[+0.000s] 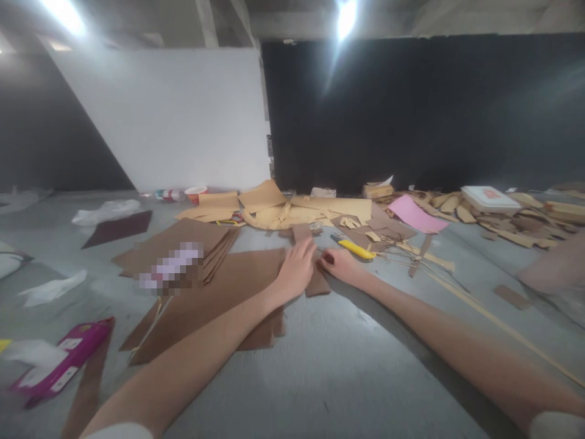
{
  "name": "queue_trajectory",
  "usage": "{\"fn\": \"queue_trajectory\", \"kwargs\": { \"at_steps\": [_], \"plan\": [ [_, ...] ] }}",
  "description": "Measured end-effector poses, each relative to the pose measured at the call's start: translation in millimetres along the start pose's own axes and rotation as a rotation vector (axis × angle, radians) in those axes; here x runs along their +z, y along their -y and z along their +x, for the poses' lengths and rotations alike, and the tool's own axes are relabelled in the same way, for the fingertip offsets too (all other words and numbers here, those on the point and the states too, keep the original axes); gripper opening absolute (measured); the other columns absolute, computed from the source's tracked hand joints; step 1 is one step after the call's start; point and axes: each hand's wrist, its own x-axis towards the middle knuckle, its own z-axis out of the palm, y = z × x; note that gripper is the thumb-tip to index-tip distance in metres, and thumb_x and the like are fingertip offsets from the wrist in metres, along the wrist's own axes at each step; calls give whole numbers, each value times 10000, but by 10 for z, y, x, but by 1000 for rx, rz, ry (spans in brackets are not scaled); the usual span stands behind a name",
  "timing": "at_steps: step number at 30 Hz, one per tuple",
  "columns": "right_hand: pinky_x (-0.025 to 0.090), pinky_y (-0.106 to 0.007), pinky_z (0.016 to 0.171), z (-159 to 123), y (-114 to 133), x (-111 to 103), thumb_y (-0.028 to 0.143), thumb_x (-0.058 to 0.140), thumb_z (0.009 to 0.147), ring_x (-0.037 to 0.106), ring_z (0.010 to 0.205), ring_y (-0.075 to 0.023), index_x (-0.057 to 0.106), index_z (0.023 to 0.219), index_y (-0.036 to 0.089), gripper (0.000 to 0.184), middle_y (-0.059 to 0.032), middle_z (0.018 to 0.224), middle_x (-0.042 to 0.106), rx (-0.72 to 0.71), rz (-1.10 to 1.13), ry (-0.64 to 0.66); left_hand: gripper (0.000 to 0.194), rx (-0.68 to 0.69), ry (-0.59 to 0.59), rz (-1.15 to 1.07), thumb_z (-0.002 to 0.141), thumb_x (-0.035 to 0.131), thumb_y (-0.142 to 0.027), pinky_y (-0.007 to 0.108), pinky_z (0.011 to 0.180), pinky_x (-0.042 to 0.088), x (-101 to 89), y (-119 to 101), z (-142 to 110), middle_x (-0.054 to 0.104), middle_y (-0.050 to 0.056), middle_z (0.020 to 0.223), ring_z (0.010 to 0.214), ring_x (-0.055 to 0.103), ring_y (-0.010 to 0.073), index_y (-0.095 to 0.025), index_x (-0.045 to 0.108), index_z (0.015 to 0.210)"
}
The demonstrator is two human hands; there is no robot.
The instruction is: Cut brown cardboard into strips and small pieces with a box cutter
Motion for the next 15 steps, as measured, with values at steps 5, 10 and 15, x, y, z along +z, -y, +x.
{"fn": "queue_trajectory", "kwargs": {
  "at_steps": [5,10,15],
  "plan": [
    [383,-416,973,-37,-241,-249,313,552,1034,650,1041,-301,666,1115,147,217,-155,1097,744,33,-421,-201,471,47,131,0,1034,370,-104,552,1297,284,102,37,-36,485,184,1621,1560,394,293,-144,549,1467],
    [354,-493,989,-168,-513,-379,426,493,1074,560,1181,-399,610,1212,74,396,-265,1230,655,167,-723,-142,454,58,86,22,1019,384,-55,653,1325,80,137,71,-43,582,137,1554,1514,471,273,-204,668,1340],
    [368,-468,992,-306,-609,-328,326,409,1107,604,1162,-349,590,1176,117,286,-204,1220,664,152,-607,-62,407,62,130,-37,1002,464,-89,530,1289,327,91,144,6,570,148,1568,1532,448,285,-170,732,1298]
  ]
}}
